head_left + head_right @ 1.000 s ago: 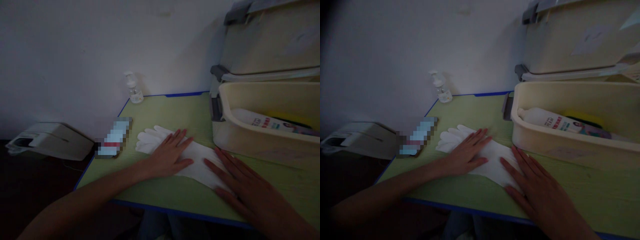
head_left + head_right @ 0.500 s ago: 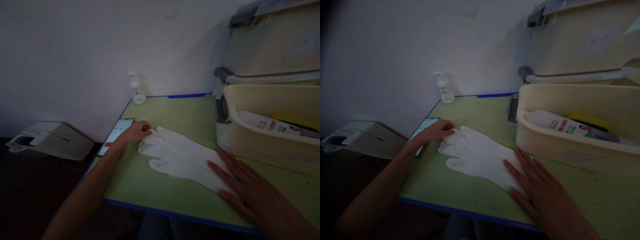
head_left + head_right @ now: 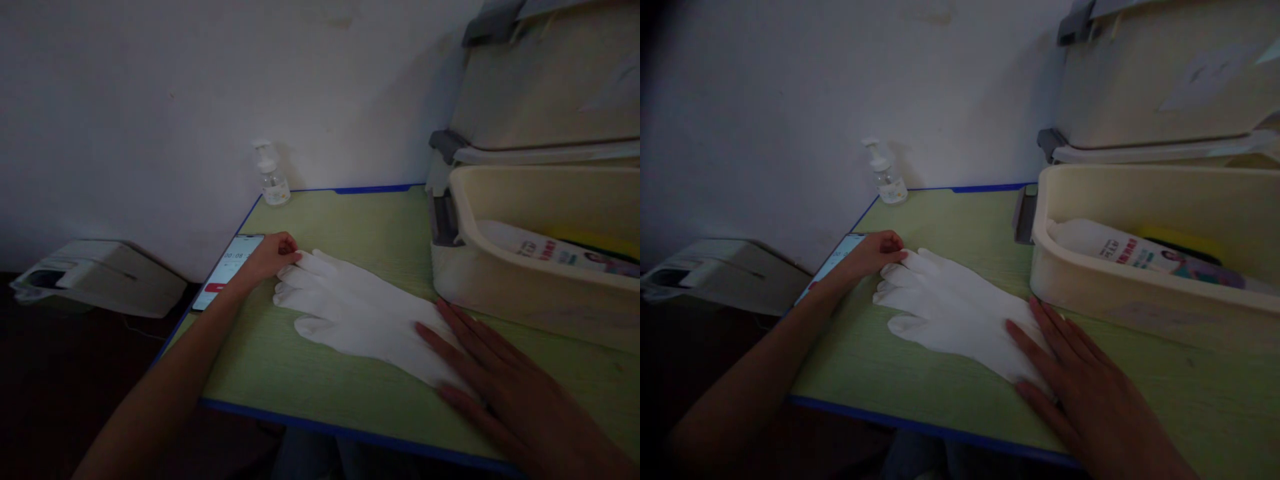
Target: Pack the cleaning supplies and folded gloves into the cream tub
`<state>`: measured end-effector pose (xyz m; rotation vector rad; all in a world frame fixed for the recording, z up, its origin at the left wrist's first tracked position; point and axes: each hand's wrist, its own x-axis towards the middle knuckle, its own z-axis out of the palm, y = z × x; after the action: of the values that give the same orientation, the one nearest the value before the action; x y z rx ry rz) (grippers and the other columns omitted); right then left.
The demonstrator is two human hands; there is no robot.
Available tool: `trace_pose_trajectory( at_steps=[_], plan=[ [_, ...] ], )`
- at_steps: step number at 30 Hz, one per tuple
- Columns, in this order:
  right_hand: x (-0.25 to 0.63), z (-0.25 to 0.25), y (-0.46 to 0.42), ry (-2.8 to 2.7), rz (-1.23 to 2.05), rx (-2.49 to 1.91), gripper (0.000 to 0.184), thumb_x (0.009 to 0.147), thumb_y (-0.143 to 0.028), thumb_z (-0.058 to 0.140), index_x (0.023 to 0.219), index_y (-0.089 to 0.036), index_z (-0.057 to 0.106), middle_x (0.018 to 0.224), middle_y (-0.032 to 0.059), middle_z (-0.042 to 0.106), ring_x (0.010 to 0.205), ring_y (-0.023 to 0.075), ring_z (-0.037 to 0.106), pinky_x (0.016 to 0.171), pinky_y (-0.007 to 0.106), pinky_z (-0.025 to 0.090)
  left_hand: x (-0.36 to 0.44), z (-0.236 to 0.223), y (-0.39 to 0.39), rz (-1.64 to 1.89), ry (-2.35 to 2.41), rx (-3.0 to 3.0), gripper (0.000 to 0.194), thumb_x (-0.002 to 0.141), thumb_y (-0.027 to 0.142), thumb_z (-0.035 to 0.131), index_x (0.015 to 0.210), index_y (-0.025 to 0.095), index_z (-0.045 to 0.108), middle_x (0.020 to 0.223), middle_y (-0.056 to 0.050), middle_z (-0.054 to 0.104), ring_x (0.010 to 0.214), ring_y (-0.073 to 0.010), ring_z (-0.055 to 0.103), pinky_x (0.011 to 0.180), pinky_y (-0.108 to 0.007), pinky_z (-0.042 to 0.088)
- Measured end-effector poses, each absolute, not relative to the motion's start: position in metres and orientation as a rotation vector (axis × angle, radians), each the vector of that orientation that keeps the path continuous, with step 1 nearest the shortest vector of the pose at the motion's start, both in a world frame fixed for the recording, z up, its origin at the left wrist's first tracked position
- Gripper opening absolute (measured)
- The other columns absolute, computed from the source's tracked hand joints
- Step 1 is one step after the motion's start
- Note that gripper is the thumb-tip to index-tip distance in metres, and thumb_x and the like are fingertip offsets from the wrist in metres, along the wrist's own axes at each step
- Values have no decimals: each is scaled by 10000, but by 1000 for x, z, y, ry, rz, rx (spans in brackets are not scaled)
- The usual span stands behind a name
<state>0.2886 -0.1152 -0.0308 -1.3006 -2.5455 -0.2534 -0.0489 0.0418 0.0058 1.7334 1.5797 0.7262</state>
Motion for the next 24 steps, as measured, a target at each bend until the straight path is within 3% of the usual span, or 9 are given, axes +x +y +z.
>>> trace_pose_trajectory(
  at_steps=[6,13,18,24],
  plan=[
    [286,-27,-114,-2553,-282,-1261,622,903,-497,374,1462,-280,209,1480,113,306,1243,328,453,889,529,498,-50,6,42,781,1559,1639,299,520,220,657,771,173,502,553,69,538,546,-116,538,538,-227,401],
    [288,-30,-115,-2535,-214,-1298,602,899,-500,382,1452,-307,239,1498,74,278,1264,321,431,935,531,466,-55,9,44,782,1559,1600,341,473,169,673,750,187,474,508,86,542,490,-105,526,527,-222,401],
    [289,-32,-116,-2521,-173,-1303,603,894,-497,399,1447,-303,255,1510,49,253,1293,313,395,999,521,410,-55,7,48,796,1588,1636,291,472,170,669,717,180,512,494,89,535,487,-106,523,519,-221,400],
    [287,-30,-116,-2507,-203,-1279,596,898,-496,390,1445,-296,265,1499,68,276,1274,314,422,971,518,438,-54,10,47,688,1575,1708,134,506,239,654,593,151,604,502,34,582,501,-112,523,526,-230,401]
  ],
)
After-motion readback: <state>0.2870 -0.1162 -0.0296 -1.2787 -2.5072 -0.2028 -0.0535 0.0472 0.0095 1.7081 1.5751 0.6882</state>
